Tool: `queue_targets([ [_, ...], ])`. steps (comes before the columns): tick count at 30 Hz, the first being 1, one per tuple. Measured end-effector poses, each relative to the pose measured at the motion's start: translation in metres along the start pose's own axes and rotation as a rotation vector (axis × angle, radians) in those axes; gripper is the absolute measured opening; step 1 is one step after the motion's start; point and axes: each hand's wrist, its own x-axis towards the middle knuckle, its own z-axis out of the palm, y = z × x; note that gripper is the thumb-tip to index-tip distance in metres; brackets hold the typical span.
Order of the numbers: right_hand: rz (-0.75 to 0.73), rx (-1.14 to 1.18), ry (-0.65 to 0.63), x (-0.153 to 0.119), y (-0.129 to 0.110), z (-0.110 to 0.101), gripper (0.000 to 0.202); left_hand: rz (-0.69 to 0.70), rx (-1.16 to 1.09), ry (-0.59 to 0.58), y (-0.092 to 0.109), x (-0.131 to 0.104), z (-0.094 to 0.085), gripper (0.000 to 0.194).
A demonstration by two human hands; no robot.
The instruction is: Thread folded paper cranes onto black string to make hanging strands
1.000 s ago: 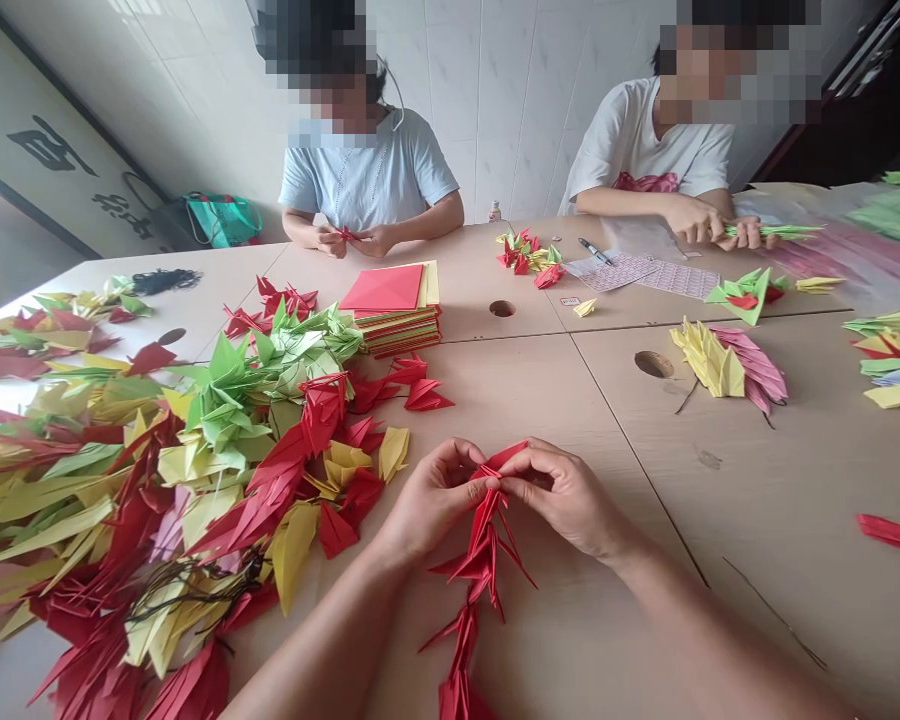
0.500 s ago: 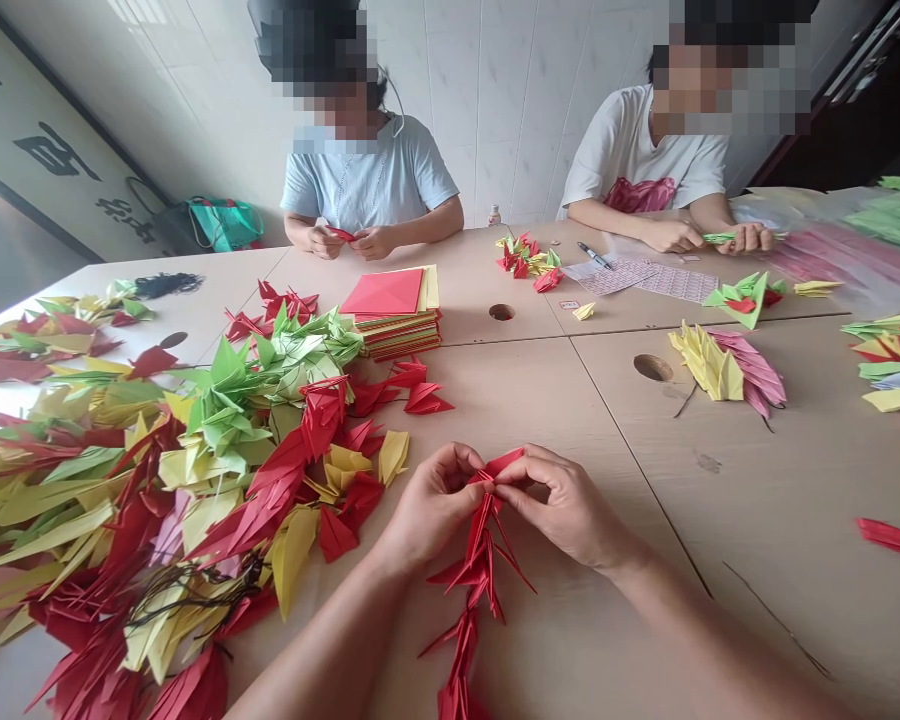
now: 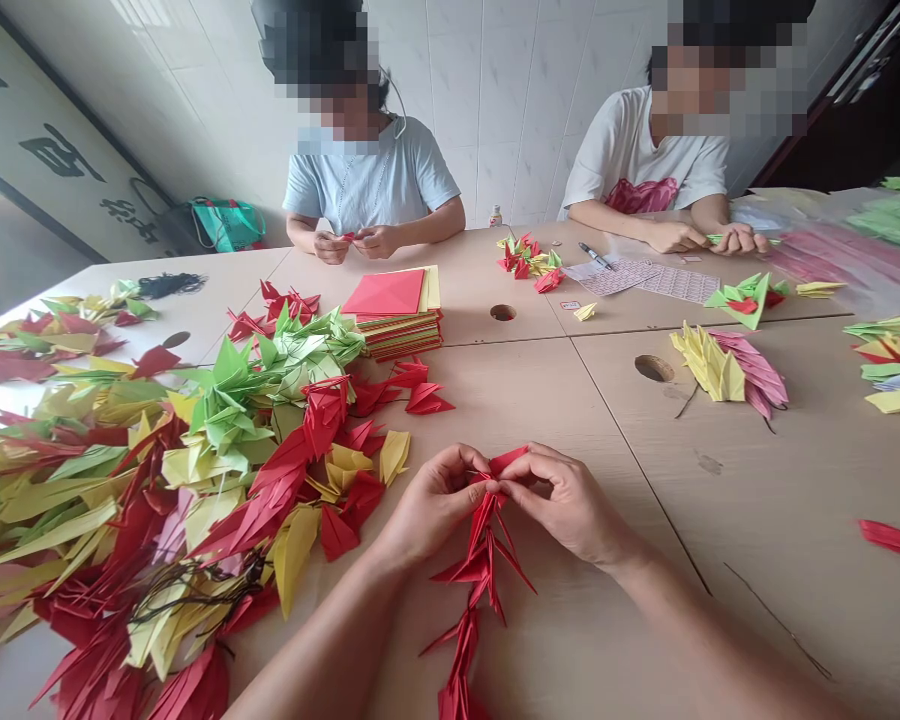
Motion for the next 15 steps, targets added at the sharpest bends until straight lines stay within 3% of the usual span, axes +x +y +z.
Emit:
queue_targets([
  [15,-0.015,-0.001,-0.007,-0.0005,-0.0008,0.0015,0.01,0.029,0.03,0.068,-0.0038,0.0012,0.0029,0.025],
])
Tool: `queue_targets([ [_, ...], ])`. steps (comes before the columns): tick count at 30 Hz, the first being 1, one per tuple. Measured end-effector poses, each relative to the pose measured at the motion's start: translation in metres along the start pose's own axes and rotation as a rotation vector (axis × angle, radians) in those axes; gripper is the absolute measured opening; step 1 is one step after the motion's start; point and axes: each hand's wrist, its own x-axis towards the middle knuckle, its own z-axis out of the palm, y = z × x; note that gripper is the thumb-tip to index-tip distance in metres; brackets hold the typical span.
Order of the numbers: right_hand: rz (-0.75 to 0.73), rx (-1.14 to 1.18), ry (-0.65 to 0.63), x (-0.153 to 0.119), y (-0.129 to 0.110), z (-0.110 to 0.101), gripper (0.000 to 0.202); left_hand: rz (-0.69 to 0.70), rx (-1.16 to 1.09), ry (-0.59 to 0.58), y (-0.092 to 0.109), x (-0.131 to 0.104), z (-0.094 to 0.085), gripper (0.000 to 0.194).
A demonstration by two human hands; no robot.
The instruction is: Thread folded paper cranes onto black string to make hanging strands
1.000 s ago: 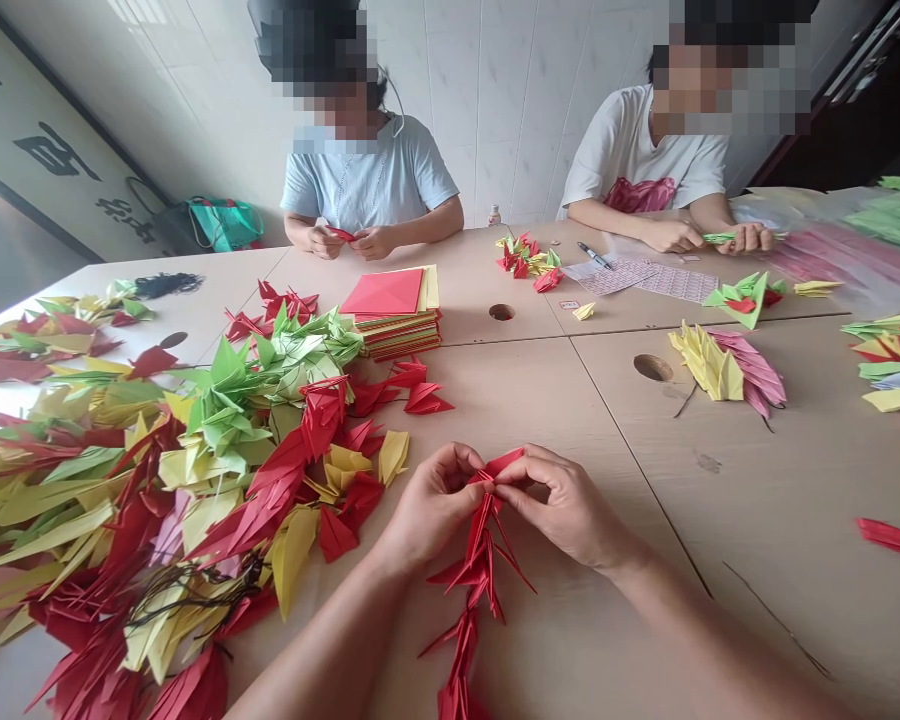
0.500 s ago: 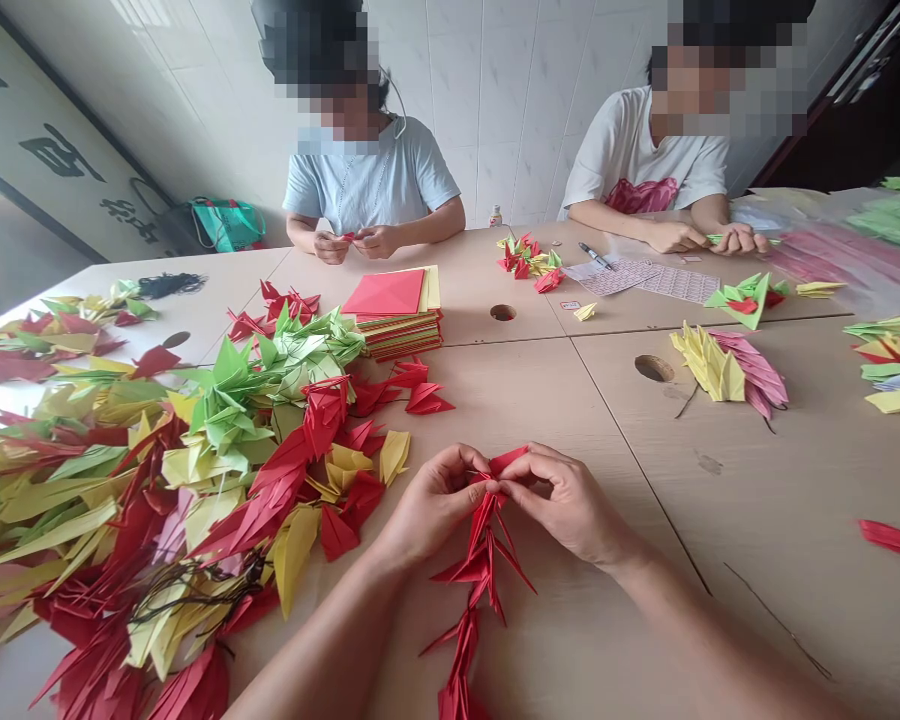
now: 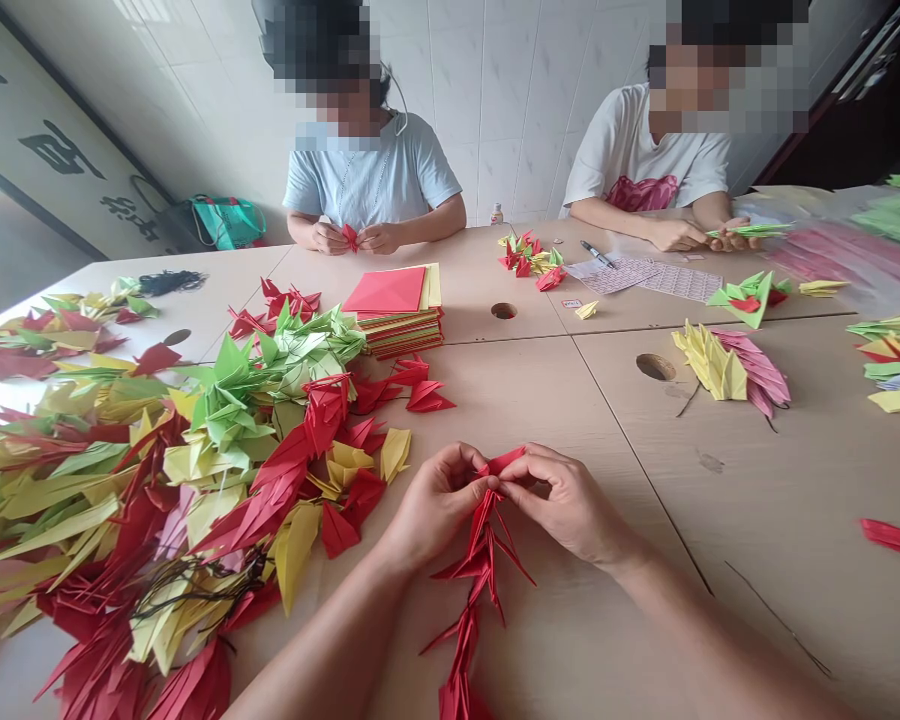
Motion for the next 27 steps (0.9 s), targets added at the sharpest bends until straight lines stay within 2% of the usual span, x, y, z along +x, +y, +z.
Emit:
queue_targets([
  [6,0.029,0.037,0.026,0.0007,0.0027,-0.0008,0.01,-0.037,-0.105,0.009,0.0028,-0.001,0.0018,0.029],
  [10,0.047,0.052,0.059,0.0005,0.0055,-0.0021,0.01,-0.037,-0.084,0.035,0.0011,-0.0007,-0.0008,0.026],
  [18,0.128,0.193,0.042,0.0026,0.0088,-0.0025,0.009,0.055,-0.027,0.072,-0.0028,0.0017,-0.0038,0.018],
  [22,0.249,0.374,0.029,0.0032,0.0099,-0.0027,0.021,0.069,0.01,0.07,-0.003,0.0017,-0.0032,0.017],
  [27,0.39,0.515,0.038,0.0033,0.0101,-0.0048,0.055,0.091,0.08,0.075,-0.0038,0.001,-0.0027,0.016],
])
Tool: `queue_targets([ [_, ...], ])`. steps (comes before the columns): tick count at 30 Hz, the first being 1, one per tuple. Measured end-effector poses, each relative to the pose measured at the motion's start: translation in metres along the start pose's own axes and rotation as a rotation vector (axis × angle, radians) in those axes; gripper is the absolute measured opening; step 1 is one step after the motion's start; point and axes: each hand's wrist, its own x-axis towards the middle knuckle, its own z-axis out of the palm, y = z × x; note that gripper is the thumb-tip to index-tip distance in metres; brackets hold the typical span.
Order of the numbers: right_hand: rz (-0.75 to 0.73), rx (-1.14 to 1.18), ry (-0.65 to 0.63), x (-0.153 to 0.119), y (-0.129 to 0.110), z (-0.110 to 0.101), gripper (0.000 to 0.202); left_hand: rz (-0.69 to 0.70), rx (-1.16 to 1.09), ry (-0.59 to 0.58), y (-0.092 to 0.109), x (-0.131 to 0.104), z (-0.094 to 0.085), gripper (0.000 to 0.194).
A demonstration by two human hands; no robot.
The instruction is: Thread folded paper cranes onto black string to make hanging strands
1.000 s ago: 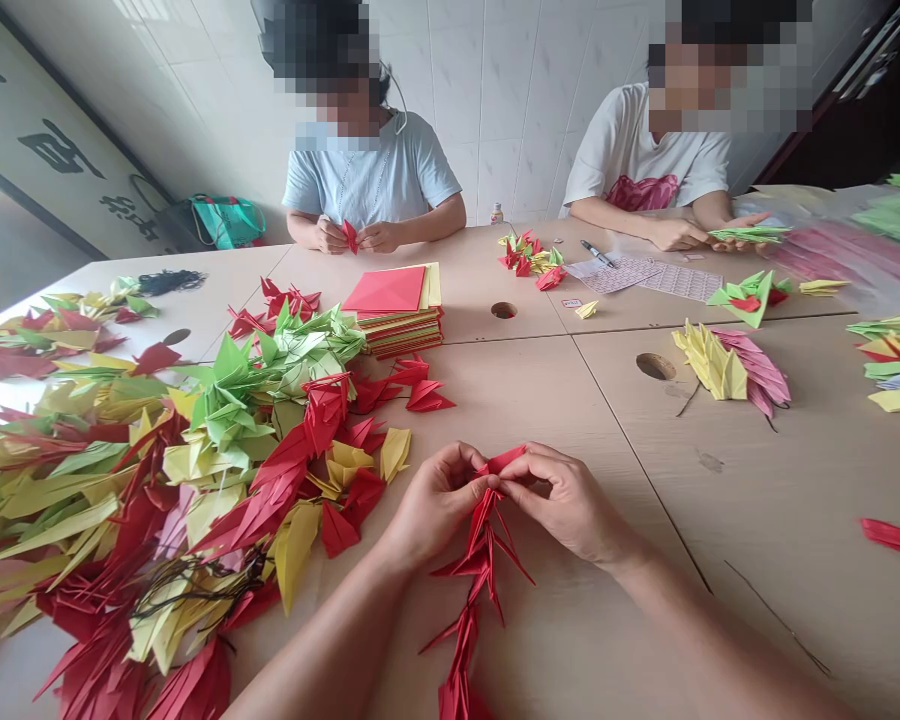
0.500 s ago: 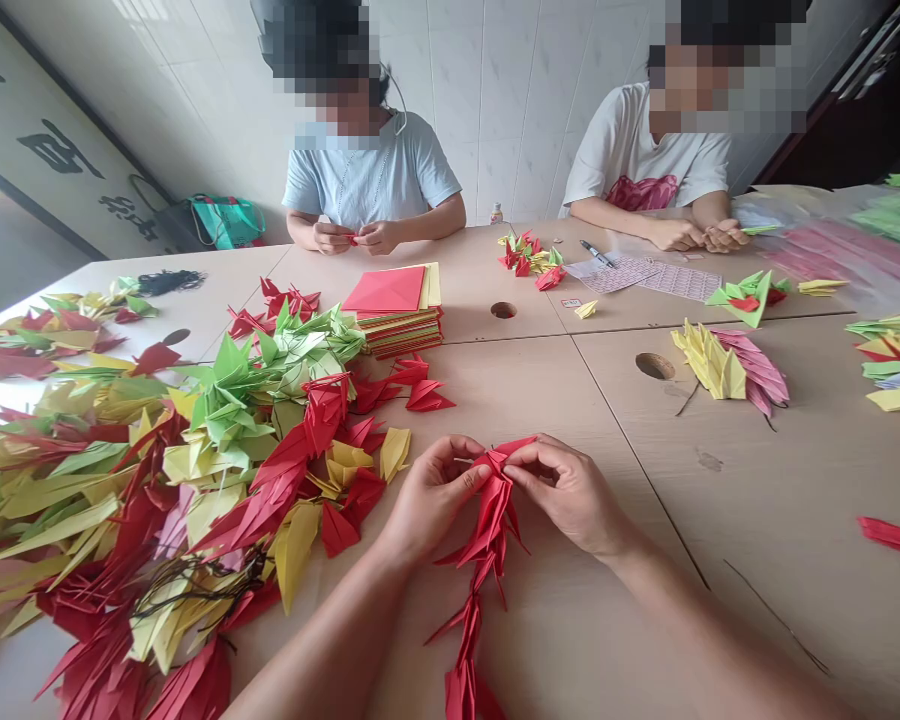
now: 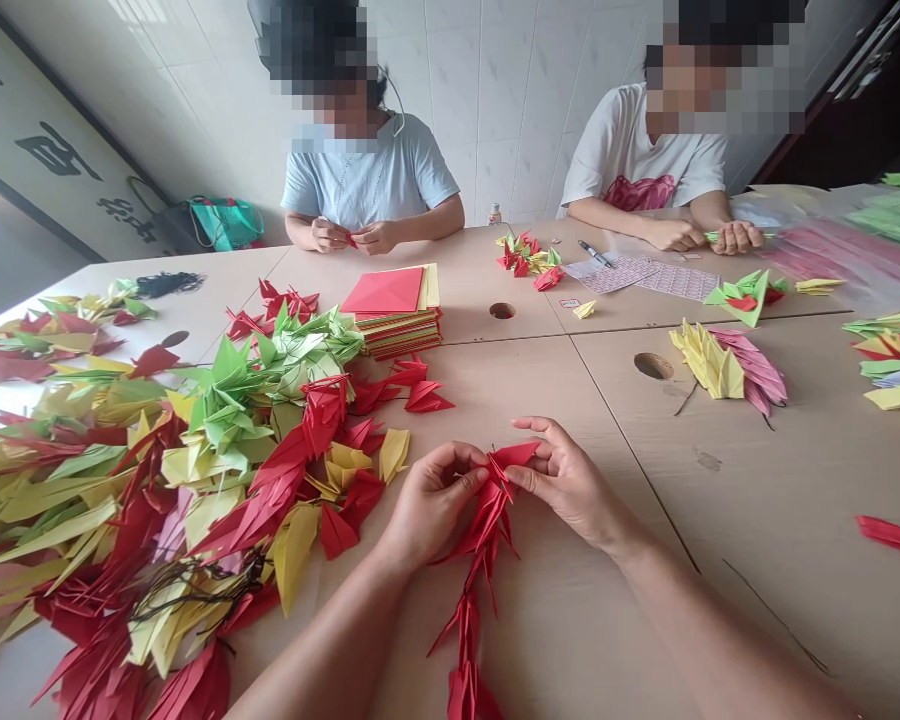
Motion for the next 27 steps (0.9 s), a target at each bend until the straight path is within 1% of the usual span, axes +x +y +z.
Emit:
queue_targets([
  [2,0.027,0.011,-0.024,0.0005,-0.0002,-0.0013,0.053,-0.001,0.024,-0.019,0.0006,-0.0005,0.0007,0.015],
  [6,0.015,-0.037,-0.099,0.0012,-0.0016,-0.0027,0.029,0.029,0.07,-0.056,0.003,-0.0011,0.0024,0.014],
  [8,0.001,-0.047,-0.115,0.001,-0.0028,-0.0024,0.024,0.045,0.075,-0.059,0.0036,-0.0012,0.0029,0.015],
  [14,0.012,-0.085,-0.125,0.0003,-0.0039,-0.0013,0.025,0.01,0.024,-0.085,0.0028,-0.0019,0.0035,0.018],
  [22,0.017,-0.106,-0.146,-0.0008,-0.0037,-0.0003,0.028,-0.066,-0.011,-0.056,0.0022,-0.0014,0.0038,0.027],
  [27,0.018,-0.114,-0.124,-0.0004,-0.007,0.0022,0.03,-0.087,0.0,-0.034,0.0019,-0.0012,0.0042,0.027],
])
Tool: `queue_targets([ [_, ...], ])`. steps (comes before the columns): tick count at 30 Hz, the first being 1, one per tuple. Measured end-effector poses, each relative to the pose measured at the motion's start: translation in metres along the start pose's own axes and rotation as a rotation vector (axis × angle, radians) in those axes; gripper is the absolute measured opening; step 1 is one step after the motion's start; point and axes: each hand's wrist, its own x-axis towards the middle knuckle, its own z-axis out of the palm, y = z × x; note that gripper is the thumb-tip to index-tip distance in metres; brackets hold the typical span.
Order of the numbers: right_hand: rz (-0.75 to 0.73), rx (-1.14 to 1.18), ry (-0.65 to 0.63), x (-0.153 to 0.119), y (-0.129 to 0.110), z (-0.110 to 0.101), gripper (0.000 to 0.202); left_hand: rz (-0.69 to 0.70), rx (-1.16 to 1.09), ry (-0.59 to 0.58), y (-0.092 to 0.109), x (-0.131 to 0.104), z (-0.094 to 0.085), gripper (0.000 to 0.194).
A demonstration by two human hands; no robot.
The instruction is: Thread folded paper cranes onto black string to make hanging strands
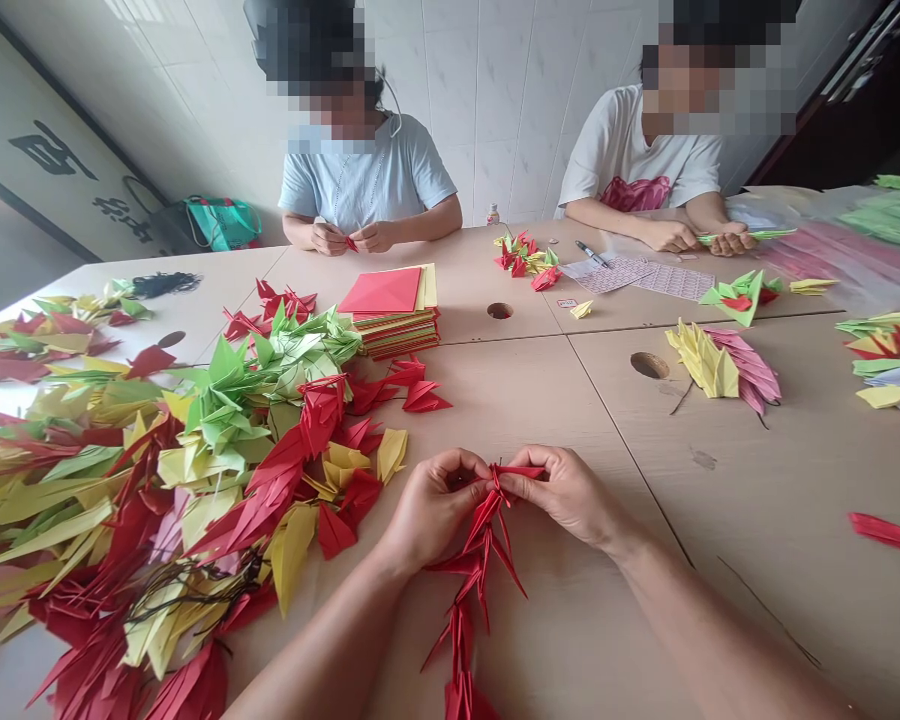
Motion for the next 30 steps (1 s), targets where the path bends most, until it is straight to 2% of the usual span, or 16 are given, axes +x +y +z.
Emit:
queue_targets([
  [5,0.018,0.024,0.01,-0.0014,-0.0037,0.0006,0.032,0.009,-0.019,-0.006,-0.0001,-0.0005,0.0005,0.026],
  [8,0.008,0.042,0.008,-0.0019,-0.0037,0.0002,0.03,0.032,-0.005,-0.049,0.0018,-0.0014,0.0001,0.025],
  [15,-0.022,0.058,-0.006,-0.002,-0.0054,-0.0012,0.029,0.146,0.252,-0.155,0.0046,-0.0028,-0.003,0.018],
  [19,-0.01,0.035,-0.008,-0.0015,-0.0032,-0.0024,0.031,0.162,0.268,-0.14,0.0013,-0.0018,-0.0041,0.018],
  [26,0.026,0.038,-0.006,0.0,-0.0008,-0.0029,0.036,0.113,0.141,-0.119,0.0017,-0.0015,-0.0035,0.02],
  [30,0.054,0.076,-0.004,0.0005,-0.0022,-0.0032,0.039,0.115,0.182,-0.122,0.0025,-0.0018,-0.005,0.021],
])
